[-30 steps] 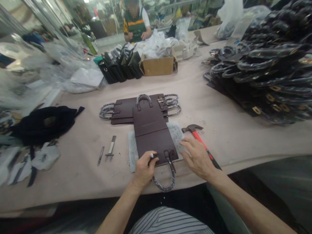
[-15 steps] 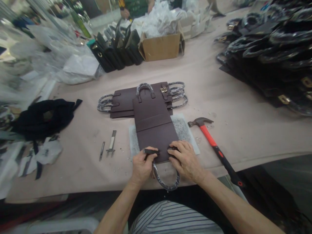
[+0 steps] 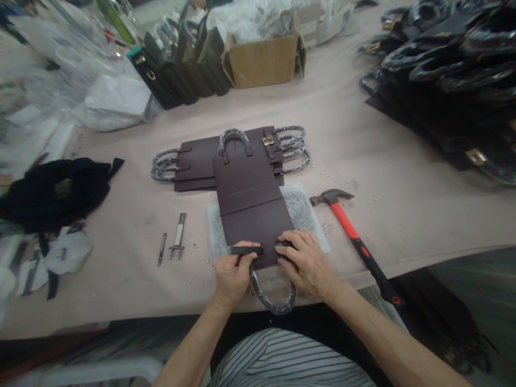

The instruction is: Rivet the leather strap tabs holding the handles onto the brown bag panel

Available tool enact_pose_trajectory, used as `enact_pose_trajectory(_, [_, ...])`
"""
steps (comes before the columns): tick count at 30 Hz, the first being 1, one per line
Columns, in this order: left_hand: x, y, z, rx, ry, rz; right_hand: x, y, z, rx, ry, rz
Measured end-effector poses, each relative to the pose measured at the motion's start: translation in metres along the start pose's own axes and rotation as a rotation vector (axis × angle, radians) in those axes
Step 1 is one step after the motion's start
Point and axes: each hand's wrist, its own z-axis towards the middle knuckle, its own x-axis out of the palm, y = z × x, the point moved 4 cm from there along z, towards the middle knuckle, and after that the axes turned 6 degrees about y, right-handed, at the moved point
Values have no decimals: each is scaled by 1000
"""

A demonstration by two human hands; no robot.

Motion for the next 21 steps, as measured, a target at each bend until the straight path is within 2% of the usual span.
enact_pose_trajectory(6, [2, -6, 1, 59, -16, 65, 0, 0, -1, 8, 24, 2])
enact_pose_trajectory(10, [1, -5, -1, 69, -48, 50, -1, -1, -2, -5, 90, 15])
enact_pose_trajectory(16, [2, -8, 0, 98, -18, 20, -2, -5, -4, -57, 190, 58])
enact_pose_trajectory(21, [3, -8, 0, 91, -16, 2, -2, -4, -3, -54, 206, 70])
